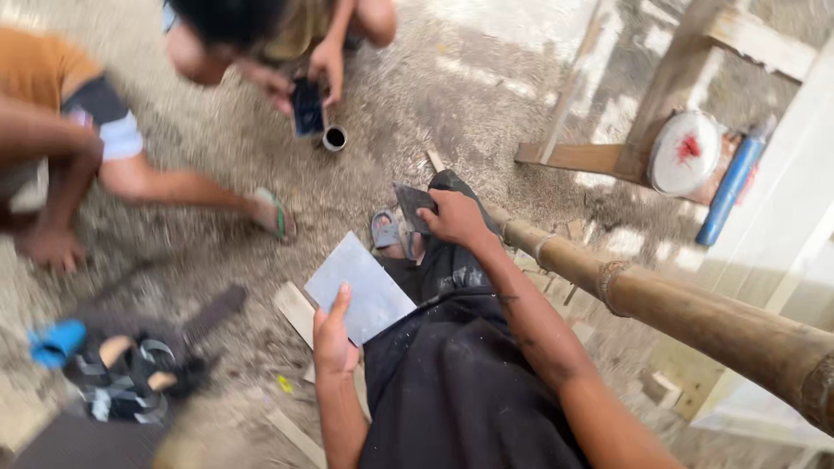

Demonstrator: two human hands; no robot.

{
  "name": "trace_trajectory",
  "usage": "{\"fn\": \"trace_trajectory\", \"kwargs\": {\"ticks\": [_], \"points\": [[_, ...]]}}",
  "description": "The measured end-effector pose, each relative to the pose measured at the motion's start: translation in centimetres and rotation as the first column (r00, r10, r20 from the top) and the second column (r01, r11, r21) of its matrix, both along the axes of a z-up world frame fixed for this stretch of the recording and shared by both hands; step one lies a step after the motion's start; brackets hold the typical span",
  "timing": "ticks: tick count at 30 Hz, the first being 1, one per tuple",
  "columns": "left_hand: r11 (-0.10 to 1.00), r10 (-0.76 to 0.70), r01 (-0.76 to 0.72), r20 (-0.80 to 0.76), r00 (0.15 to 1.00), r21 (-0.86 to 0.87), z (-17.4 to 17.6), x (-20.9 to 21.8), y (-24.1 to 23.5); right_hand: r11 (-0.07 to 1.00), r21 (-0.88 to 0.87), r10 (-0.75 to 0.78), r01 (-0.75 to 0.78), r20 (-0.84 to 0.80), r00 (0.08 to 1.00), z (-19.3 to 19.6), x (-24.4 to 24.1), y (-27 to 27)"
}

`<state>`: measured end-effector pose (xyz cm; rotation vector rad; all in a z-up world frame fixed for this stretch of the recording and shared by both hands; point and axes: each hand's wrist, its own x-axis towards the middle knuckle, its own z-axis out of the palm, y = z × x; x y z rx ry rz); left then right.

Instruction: The person sands a wooden frame using sandpaper, focusing on edges and corners. They switch between two pieces of sandpaper and apply a pink substance to one before continuing to sand the frame.

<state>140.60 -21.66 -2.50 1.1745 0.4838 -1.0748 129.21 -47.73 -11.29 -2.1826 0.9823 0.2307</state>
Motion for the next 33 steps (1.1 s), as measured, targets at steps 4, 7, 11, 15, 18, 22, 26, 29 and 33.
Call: {"fn": "trace_trajectory", "kwargs": {"ticks": [4,7,11,15,18,22,26,29,33], "points": [[1.0,-0.005,0.005,-0.061,0.998,0.003,-1.3,2.5,-4.7,0.956,0.126,-0.273,0.266,0.044,0.961,-0.2,2.2,-3.7],[0.999,-0.036,0.035,-0.083,0.996,-0.018,-2.3,4.6,-9.1,0.922,0.195,-0.364,0.333,0.15,0.919,-0.2,3.7,-7.9],[0.988,-0.156,0.155,-0.044,0.987,-0.023,-3.7,8.4,-18.2,0.871,0.307,-0.478,0.384,0.345,0.808,0.7,5.7,-14.1],[0.964,-0.207,0.177,-0.142,0.968,-0.196,-4.5,12.8,-31.4,0.704,0.539,-0.62,0.462,0.151,0.77,2.9,7.0,-23.6],[0.906,-0.391,0.352,-0.148,0.908,-0.235,-2.2,15.4,-37.8,0.71,0.567,-0.604,0.418,0.185,0.775,6.6,6.1,-27.4],[0.718,-0.675,0.563,-0.209,0.708,-0.409,-0.4,16.7,-46.9,0.768,0.588,-0.524,0.253,0.352,0.776,10.5,5.3,-34.4],[0.596,-0.777,0.713,-0.04,0.628,-0.37,0.8,15.4,-53.4,0.607,0.705,-0.718,0.365,0.292,0.632,13.4,5.0,-38.9],[0.522,-0.834,0.775,-0.023,0.551,-0.357,1.6,14.9,-59.7,0.625,0.524,-0.748,0.579,0.191,0.635,15.0,4.8,-42.6],[0.459,-0.853,0.838,0.118,0.509,-0.296,2.1,13.8,-69.3,0.361,0.422,-0.895,0.832,0.407,0.181,14.5,2.8,-48.2]]}}
